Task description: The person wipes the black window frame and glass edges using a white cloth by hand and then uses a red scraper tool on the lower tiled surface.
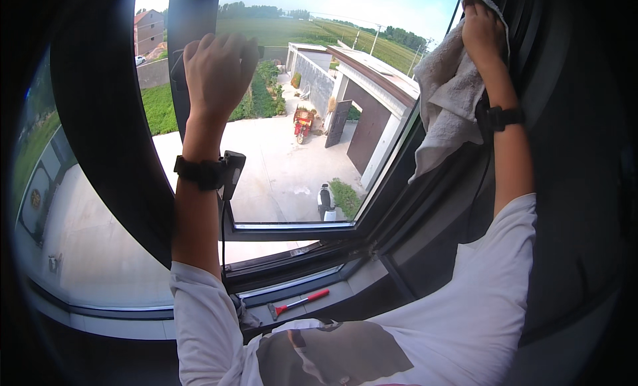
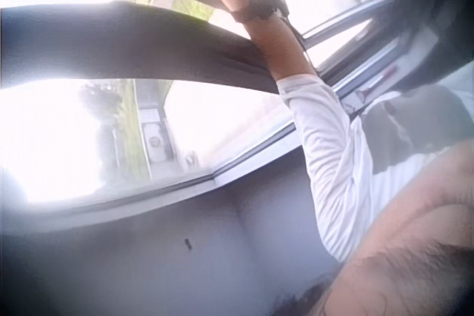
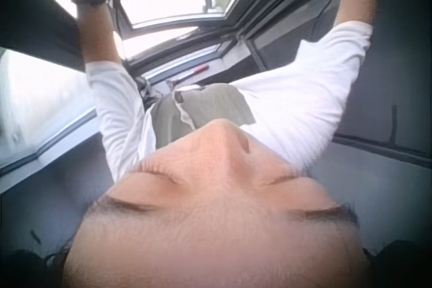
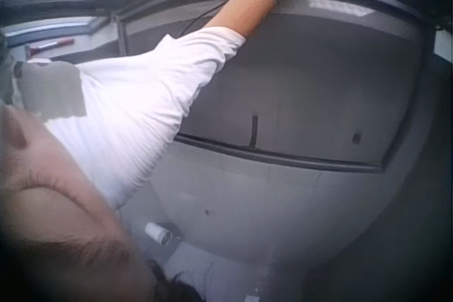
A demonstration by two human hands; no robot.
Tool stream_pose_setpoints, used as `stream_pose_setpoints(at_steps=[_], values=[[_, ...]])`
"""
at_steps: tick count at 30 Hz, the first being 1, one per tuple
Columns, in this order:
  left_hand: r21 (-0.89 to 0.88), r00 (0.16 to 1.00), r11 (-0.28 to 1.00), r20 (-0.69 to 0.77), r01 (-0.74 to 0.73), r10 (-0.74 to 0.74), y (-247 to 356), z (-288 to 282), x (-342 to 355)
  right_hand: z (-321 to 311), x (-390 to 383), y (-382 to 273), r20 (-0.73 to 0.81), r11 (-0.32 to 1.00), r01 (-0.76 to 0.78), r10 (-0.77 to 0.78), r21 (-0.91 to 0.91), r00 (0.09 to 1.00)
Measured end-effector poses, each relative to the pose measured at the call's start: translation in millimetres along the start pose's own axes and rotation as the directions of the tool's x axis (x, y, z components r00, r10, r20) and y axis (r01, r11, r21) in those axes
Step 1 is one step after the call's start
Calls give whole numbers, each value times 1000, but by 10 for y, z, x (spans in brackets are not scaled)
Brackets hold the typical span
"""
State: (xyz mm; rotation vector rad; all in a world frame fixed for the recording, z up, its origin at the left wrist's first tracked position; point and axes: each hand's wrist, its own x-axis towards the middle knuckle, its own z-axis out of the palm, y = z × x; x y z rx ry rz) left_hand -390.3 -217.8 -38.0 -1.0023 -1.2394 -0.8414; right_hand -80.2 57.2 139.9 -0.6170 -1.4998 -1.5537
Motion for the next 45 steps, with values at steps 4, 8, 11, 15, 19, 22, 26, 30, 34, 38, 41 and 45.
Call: stream_pose_setpoints(at_steps=[4,8,11,15,19,22,26,30,34,38,41,45], values=[[4,999,1000,38,-9,9,23,1,-51,87,-316,-128,-29,997,15,-12,82,1000],[-45,995,994,-14,-101,101,-84,-32,-178,-450,-1743,-1314,131,945,-117,80,304,988],[-112,993,986,-1,-120,121,-88,-46,-317,-803,-2955,-2017,300,871,-153,7,467,954],[-141,997,988,-53,-69,62,31,63,-224,-1057,-3879,-2341,483,729,-294,-57,618,874],[-84,998,996,-62,-9,4,-30,101,-234,-907,-2726,-2030,538,737,-416,85,533,839],[-69,984,992,-140,103,-112,-44,64,-106,-502,-1507,-1591,109,815,-306,292,493,950],[-87,963,978,-178,188,-201,-18,96,-127,15,-168,-899,72,833,-433,436,345,897],[-116,969,976,-149,183,-199,75,141,-208,328,843,-244,44,824,-444,459,352,887],[-127,966,974,-161,185,-204,124,232,-314,382,1402,-529,-197,803,-441,546,400,814],[-56,977,985,-133,161,-167,38,136,-357,-82,1979,-1248,-201,735,-322,526,597,827],[-45,980,988,-125,148,-153,92,217,-399,-642,2235,-1966,-259,755,-64,301,652,918],[-10,990,995,-95,104,-104,29,186,-399,-911,1864,-1809,-585,670,366,127,646,801]])
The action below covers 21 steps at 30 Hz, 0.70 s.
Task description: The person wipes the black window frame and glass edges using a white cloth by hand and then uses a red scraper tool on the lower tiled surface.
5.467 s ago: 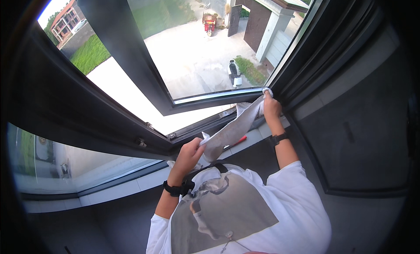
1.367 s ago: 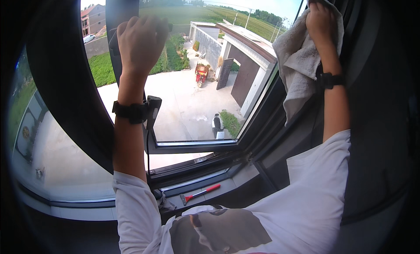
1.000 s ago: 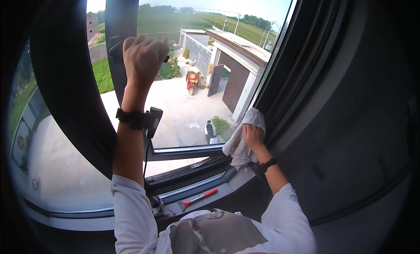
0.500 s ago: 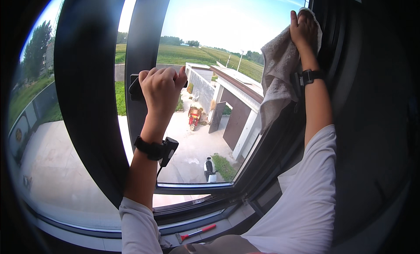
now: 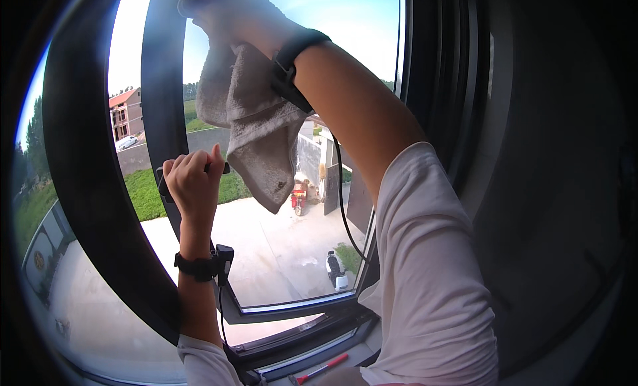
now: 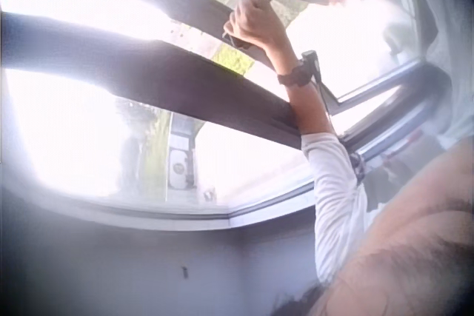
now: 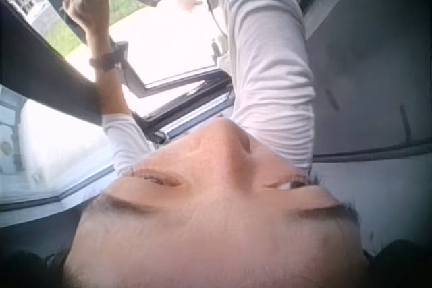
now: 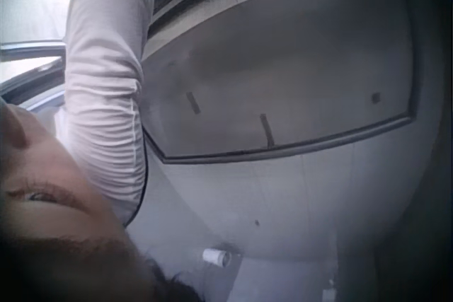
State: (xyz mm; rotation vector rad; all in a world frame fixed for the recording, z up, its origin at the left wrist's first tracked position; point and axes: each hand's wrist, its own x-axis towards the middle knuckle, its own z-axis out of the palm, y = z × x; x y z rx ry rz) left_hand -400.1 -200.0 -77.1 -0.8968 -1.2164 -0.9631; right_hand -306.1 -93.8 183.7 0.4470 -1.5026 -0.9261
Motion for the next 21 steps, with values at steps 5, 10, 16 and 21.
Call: stream_pose_setpoints(at_steps=[5,10,16,21], values=[[2,1000,1000,13,5,-5,23,-3,11,-321,-619,894,-96,967,-189,174,-171,980],[-40,999,998,5,51,-51,74,-17,25,-494,-1210,2460,-225,776,-548,500,-312,836],[-50,996,996,29,80,-79,165,-59,16,-553,-782,2413,-218,647,-654,625,-392,750],[-26,995,995,25,100,-100,109,-73,-56,-155,-366,1806,-147,664,-550,562,-506,814]])
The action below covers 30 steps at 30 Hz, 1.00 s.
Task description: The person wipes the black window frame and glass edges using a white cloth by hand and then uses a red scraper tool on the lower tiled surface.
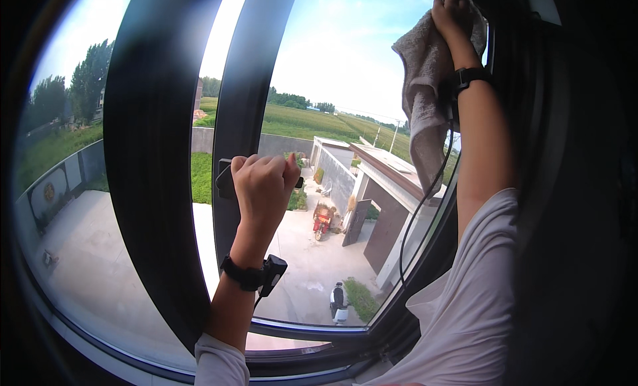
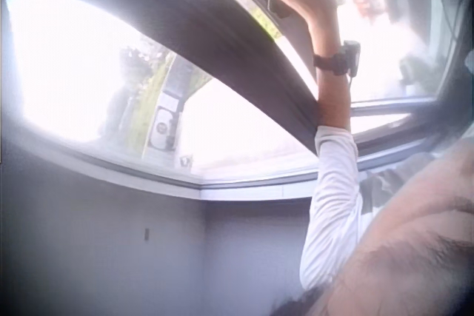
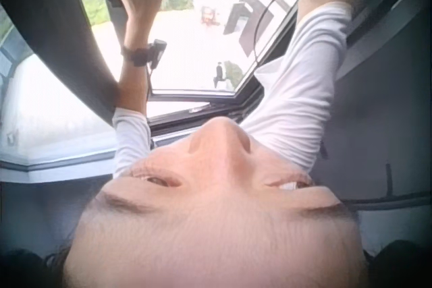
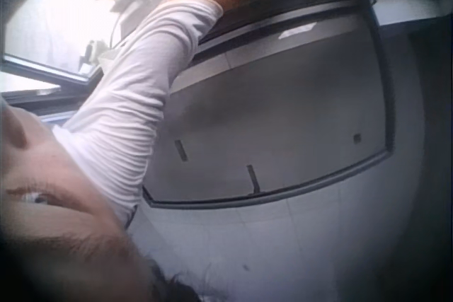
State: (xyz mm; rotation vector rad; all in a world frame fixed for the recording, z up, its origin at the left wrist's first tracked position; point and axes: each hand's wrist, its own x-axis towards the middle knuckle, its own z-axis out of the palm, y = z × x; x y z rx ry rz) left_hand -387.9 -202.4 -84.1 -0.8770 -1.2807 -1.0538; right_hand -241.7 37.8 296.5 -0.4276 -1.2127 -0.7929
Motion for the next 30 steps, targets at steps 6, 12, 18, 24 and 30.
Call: stream_pose_setpoints(at_steps=[6,12,18,24,30], values=[[-9,1000,1000,-17,-4,4,19,20,26,-657,-61,-1692,-133,889,317,-289,329,948],[35,1000,999,-6,-20,20,-8,32,13,-477,-75,-1969,-295,715,390,-262,580,919],[54,996,999,88,4,-9,-16,-11,37,-150,81,-538,-118,877,295,-270,380,956],[0,999,1000,21,27,-27,37,37,15,546,422,1625,-169,914,388,-367,114,915],[25,999,1000,50,9,-10,112,21,38,48,77,-244,-144,920,232,-196,315,970]])
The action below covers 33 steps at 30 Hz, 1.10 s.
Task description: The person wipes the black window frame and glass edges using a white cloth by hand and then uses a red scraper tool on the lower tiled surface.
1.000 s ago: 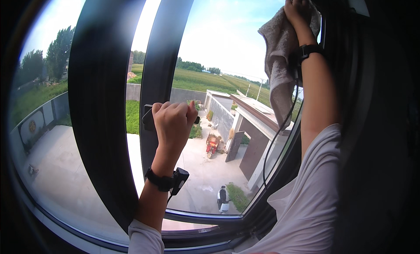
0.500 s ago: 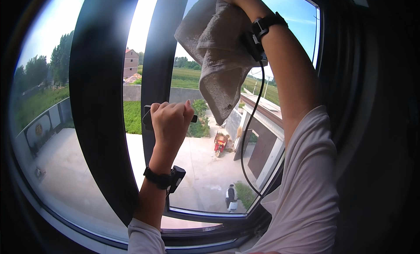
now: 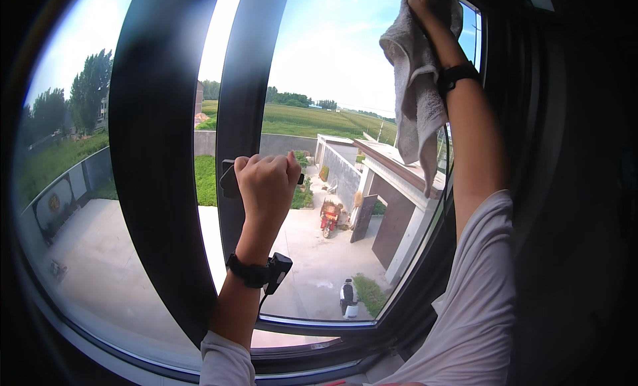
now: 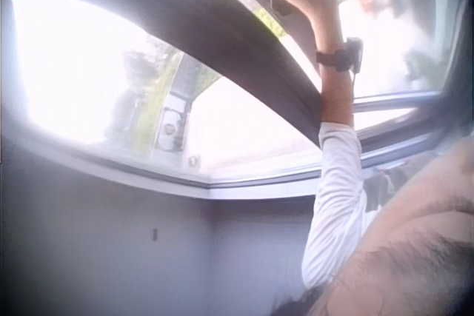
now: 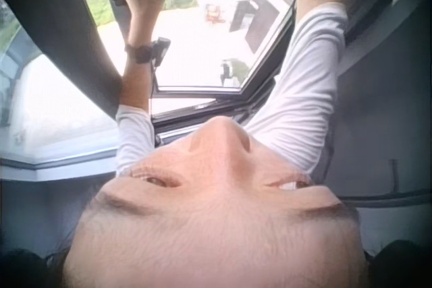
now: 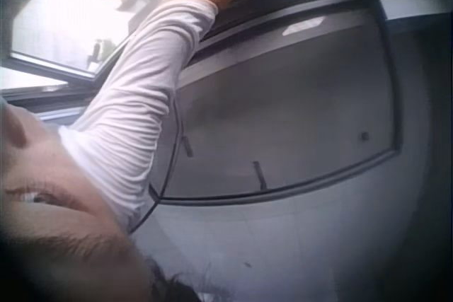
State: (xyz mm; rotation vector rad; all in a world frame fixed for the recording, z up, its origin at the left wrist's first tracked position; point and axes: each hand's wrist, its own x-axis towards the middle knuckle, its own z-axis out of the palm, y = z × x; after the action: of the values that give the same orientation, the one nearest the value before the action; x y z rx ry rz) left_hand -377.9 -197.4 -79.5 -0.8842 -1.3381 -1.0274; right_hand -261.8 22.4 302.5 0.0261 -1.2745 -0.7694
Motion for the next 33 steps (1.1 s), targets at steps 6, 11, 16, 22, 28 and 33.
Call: stream_pose_setpoints(at_steps=[6,11,16,22,28,33], values=[[53,999,998,-7,-46,46,-141,-41,-9,470,-130,-2141,14,988,13,-15,157,1000],[70,993,993,68,-96,91,-190,-30,-10,392,-327,-2082,51,949,22,-40,316,998],[68,994,996,105,-51,43,-110,-50,-11,-464,-703,-1061,-23,987,118,-117,112,993],[28,997,998,65,-52,50,-78,-70,2,-741,-1220,701,-195,992,123,-126,-27,973],[44,999,998,18,-44,43,-67,-74,41,-544,-1125,44,-12,941,81,-90,-328,996],[55,997,996,22,-70,69,-95,-58,29,-211,-973,-1674,21,1000,23,-23,-3,1000]])
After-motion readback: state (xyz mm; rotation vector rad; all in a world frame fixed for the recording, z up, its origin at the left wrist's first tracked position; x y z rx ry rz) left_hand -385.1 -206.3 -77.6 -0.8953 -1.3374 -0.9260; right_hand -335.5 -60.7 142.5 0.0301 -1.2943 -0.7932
